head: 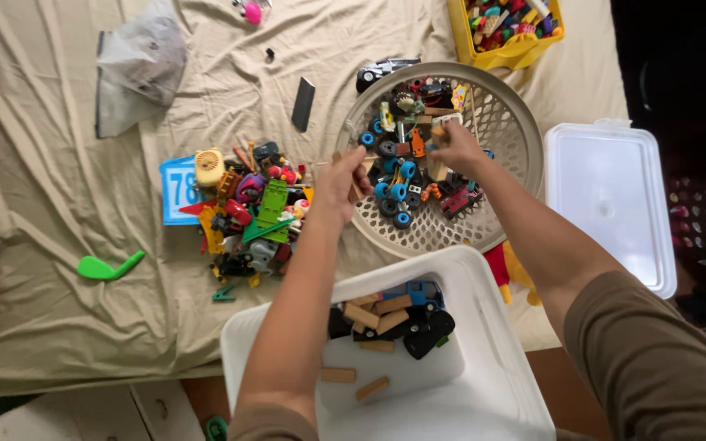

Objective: The person picks up toy cars, blocks, and figurines from a basket and a bed and places them into a white plastic bin.

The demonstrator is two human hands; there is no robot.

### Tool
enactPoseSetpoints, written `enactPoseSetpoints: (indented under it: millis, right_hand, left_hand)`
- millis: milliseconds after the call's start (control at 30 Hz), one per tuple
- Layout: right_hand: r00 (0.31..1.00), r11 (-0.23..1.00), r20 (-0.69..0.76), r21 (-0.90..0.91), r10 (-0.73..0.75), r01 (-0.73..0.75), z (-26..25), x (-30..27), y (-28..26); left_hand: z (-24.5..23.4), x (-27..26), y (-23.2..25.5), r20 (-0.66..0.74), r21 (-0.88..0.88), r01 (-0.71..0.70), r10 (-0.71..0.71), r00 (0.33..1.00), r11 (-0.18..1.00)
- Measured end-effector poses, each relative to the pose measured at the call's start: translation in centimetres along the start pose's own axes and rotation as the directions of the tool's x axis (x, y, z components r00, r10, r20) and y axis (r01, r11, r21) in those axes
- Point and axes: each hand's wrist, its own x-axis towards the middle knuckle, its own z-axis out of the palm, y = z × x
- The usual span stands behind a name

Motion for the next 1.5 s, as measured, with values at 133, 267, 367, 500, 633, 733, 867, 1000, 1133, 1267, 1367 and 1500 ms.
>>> enactPoseSetpoints:
  millis: [133, 267, 367, 500, 633, 733, 867, 1000, 1133, 1267, 1367, 1500]
  right_hand:
    - [0.974, 0.960, 0.038, 0.160, 0.225, -0.228, -2.1, -2.6, -1.3]
    - [0.965, 0.914, -0.099, 0.355, 0.244, -0.195, -6.5, -4.8, -6.3]
    - [0.957, 0.730, -0.123, 0.674, 0.261, -0.113, -9.3, -7.3, -11.9]
    - [0.944, 0.641, -0.274, 0.761, 0.184, 0.096, -9.1, -11.3, -20.1]
    - [0.794, 0.741, -0.607, 0.543, 0.022, 0.394, -4.3, -15.6, -26.9]
    - [0.780, 0.854, -0.625, 0.392, -0.027, 0.343, -1.4, -18.9, -30.3]
    - [0.816, 0.870, -0.355, 0.018, -0.455, 0.493, -0.8, -22.5, -31.2]
    - [0.866, 0.907, -0.288, -0.028, -0.410, 0.420, -2.1, -24.4, -28.0]
    - [0.870, 0.912, -0.365, -0.360, -0.330, 0.195, -4.8, -26.9, -22.8]
    - [0.916, 0.890, -0.301, -0.441, -0.263, 0.111, -5.2, -27.7, -20.7]
    - [0.933, 0.904, -0.267, -0.411, -0.243, 0.118, -5.0, -27.3, -20.4]
    - [0.920, 0.887, -0.269, -0.438, -0.286, 0.147, -4.9, -26.8, -20.0]
  left_hand:
    - [-1.3, -3.4, -0.9, 0.039, -0.220, 0.004, 0.004, 0.999, 0.976]
    - [-2.8, -5.1, -1.9, 0.019, -0.366, 0.033, -0.029, 0.999, 0.930]
    - [-3.8, -5.2, -3.3, 0.064, -0.367, 0.048, -0.026, 0.998, 0.929]
    - [-3.5, -6.4, -3.5, 0.186, -0.400, 0.131, -0.060, 0.981, 0.907]
    - [-2.1, -9.9, -1.4, 0.329, -0.464, 0.193, -0.034, 0.944, 0.864]
    - [-1.9, -11.6, -0.8, 0.466, -0.483, 0.240, 0.015, 0.884, 0.842]
    - [-2.7, -8.8, -2.2, 0.627, -0.451, 0.305, 0.055, 0.777, 0.839]
    - [-3.8, -7.5, -2.8, 0.435, -0.401, 0.235, -0.041, 0.900, 0.885]
    - [-1.8, -11.2, -1.8, 0.317, -0.284, -0.106, 0.198, 0.927, 0.953]
    - [1.0, -17.5, -5.2, 0.541, 0.148, -0.620, 0.462, 0.703, 0.771]
    - [1.6, -21.7, -8.0, 0.636, 0.670, -0.737, 0.438, 0.635, 0.095]
    - [1.3, -24.0, -7.6, 0.599, 0.798, -0.565, 0.179, 0.780, -0.208]
